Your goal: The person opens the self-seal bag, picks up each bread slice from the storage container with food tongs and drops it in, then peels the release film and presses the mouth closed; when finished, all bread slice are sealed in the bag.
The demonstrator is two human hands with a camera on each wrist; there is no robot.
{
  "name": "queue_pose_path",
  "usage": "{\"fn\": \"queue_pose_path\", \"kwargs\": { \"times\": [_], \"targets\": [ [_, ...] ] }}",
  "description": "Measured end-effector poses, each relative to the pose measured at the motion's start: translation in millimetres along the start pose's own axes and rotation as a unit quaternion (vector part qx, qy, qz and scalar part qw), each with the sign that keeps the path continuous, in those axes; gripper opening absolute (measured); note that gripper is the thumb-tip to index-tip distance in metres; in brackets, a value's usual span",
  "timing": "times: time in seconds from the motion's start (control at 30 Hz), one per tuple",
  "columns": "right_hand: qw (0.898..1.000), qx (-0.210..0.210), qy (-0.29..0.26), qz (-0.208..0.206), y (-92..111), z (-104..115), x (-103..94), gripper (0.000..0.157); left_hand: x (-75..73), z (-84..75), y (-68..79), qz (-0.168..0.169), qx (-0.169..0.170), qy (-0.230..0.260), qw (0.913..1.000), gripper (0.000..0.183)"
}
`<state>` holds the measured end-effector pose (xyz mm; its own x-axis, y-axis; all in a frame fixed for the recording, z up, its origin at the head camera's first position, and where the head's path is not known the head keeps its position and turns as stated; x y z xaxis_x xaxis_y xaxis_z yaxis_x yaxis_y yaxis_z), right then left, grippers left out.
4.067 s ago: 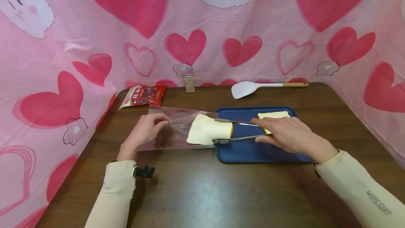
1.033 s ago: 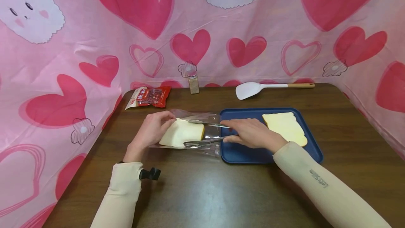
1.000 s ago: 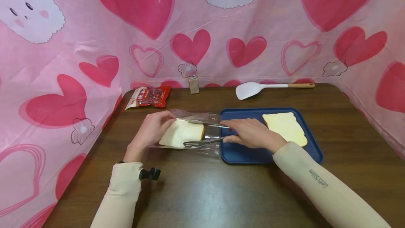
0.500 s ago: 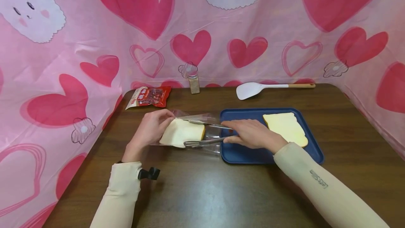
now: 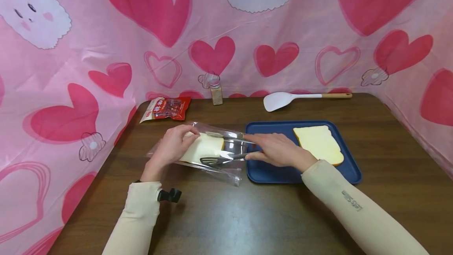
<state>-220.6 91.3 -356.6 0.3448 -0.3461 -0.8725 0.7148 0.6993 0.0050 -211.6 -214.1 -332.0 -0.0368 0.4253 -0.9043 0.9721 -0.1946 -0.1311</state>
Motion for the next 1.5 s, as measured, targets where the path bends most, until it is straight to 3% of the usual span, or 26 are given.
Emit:
{"fn": "queue_pose_path", "kwargs": {
  "times": [0.37,0.6,0.93,1.5],
  "targets": [
    [1.0,0.013,-0.006,0.003,0,3,2.9,0.072,0.0,3.6,-1.7,0.004,-0.01,0.001,0.9999,0.016],
    [1.0,0.021,-0.008,-0.009,1,3,2.2,0.071,4.2,4.2,-4.3,-0.004,0.016,-0.005,0.9999,0.01],
    [1.0,0.008,0.014,-0.024,-4,11,4.5,0.071,4.9,0.4,-2.2,0.017,-0.005,0.003,0.9998,0.014],
    [0.999,0.023,0.022,0.008,-6,8,9.5,0.071,-6.8,0.3,0.9,-0.005,0.018,0.024,0.9995,0.013]
  ]
}}
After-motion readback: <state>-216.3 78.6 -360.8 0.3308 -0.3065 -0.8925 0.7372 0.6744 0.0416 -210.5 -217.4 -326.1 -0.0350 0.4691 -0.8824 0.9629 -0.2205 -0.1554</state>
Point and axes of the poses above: each hand's wrist, its own y-axis away from the middle knuckle, its own x-axis out of the palm, z = x × y, the point moved 4 cm from there along -y, towards the middle knuckle, and after that the axes turned 10 degrees about -y, right-handed, at the moved point
